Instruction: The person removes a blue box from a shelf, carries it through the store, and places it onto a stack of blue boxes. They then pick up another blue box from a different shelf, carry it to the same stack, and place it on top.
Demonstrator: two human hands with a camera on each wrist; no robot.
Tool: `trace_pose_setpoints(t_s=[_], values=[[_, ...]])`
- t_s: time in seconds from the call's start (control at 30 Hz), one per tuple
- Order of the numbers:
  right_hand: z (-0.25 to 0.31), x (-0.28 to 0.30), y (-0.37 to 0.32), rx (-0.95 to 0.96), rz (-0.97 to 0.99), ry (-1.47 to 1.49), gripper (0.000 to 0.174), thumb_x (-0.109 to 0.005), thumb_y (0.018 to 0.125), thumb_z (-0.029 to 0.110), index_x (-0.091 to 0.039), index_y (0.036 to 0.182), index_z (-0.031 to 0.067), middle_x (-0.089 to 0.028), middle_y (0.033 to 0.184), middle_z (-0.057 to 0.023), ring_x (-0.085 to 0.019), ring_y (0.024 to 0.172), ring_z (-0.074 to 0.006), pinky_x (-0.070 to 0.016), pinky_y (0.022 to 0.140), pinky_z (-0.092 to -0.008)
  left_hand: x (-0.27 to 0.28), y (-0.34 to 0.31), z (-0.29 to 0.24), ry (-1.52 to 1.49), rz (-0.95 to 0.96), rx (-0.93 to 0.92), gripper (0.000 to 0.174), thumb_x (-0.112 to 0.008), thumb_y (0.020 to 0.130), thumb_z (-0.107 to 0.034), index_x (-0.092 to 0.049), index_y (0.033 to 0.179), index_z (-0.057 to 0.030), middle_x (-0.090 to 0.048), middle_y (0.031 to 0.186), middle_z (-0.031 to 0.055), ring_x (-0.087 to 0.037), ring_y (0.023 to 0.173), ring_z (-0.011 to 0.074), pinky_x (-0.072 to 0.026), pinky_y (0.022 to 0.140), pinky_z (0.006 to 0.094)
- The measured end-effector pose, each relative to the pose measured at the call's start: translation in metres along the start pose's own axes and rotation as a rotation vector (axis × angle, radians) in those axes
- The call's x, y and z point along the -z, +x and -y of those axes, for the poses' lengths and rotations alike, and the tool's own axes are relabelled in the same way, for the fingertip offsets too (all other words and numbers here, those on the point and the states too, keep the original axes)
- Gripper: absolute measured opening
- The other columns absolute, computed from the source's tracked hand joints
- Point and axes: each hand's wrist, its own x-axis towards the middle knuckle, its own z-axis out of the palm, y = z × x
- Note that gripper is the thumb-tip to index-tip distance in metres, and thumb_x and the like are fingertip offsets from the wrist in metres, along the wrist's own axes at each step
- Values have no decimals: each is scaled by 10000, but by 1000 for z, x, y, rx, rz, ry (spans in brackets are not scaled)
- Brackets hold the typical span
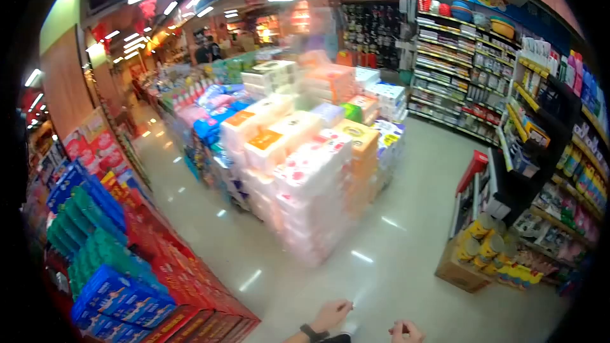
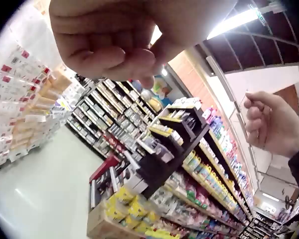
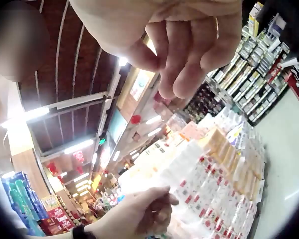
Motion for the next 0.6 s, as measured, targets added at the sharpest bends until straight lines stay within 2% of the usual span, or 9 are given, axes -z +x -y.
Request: trace_pose_setpoints(t_s=[0.03, 0.1, 0.13, 0.2, 0.3, 0.4, 0.5, 0.53, 0.6], values=[[7, 17, 12, -53, 80, -95, 305, -629, 902, 247, -635, 1038, -26, -677, 855, -95, -615, 834, -152, -493, 770, -326, -12, 10, -11, -20, -1, -7, 305, -545, 935, -315, -680, 892, -46, -617, 683, 156, -595, 591, 274, -465, 581, 354], [14, 17, 42, -2, 47, -63, 249, -613, 911, 208, -666, 934, -34, -671, 755, -79, -616, 757, -133, -491, 722, -305, -10, 39, -33, -39, -42, -26, 288, -562, 930, -298, -684, 888, -41, -614, 658, 143, -593, 565, 254, -465, 569, 336], [17, 12, 53, 20, 39, -42, 241, -605, 916, 189, -682, 882, -37, -668, 705, -72, -616, 719, -123, -490, 698, -294, -12, 47, -36, -50, -18, 16, 289, -558, 938, -299, -682, 930, -38, -619, 693, 122, -574, 604, 209, -456, 592, 313], [36, 8, 69, 15, 107, -13, 239, -604, 919, 193, -680, 909, -34, -675, 735, -76, -611, 720, -128, -486, 691, -299, -17, 63, -38, -69, 44, 92, 304, -551, 954, -300, -679, 1015, -31, -630, 763, 79, -537, 682, 117, -437, 639, 268], [54, -3, 100, 11, 151, -23, 232, -598, 925, 189, -679, 918, -28, -677, 750, -75, -604, 713, -136, -487, 690, -304, -39, 83, -37, -133, -31, 121, 281, -563, 935, -291, -703, 933, -47, -644, 667, 93, -598, 597, 162, -479, 599, 297], [63, 0, 128, 12, 190, 13, 228, -593, 928, 186, -677, 907, -25, -676, 750, -72, -601, 716, -144, -488, 696, -309, -62, 99, -28, -289, 210, 143, 306, -561, 946, -310, -682, 1042, -47, -682, 813, 48, -596, 651, 120, -492, 633, 276], [73, 4, 151, 56, 170, 155, 226, -590, 927, 175, -664, 876, -31, -667, 740, -64, -591, 713, -144, -478, 684, -306, -75, 107, -45, -516, 647, 91, 349, -571, 948, -320, -631, 1151, -42, -663, 953, 26, -583, 693, 113, -497, 662, 271], [76, 6, 160, 77, 156, 207, 226, -589, 926, 170, -658, 862, -35, -663, 735, -61, -586, 710, -143, -474, 677, -303, -79, 112, -52, -490, 699, 53, 357, -573, 949, -317, -617, 1170, -40, -655, 967, 27, -577, 698, 115, -495, 661, 270], [78, -2, 183, 179, 98, 381, 213, -563, 925, 119, -623, 806, -47, -608, 635, -72, -593, 590, -150, -473, 564, -280, -80, 107, -87, -452, 800, -4, 377, -578, 950, -312, -589, 1207, -36, -641, 996, 30, -566, 709, 119, -491, 661, 268]])
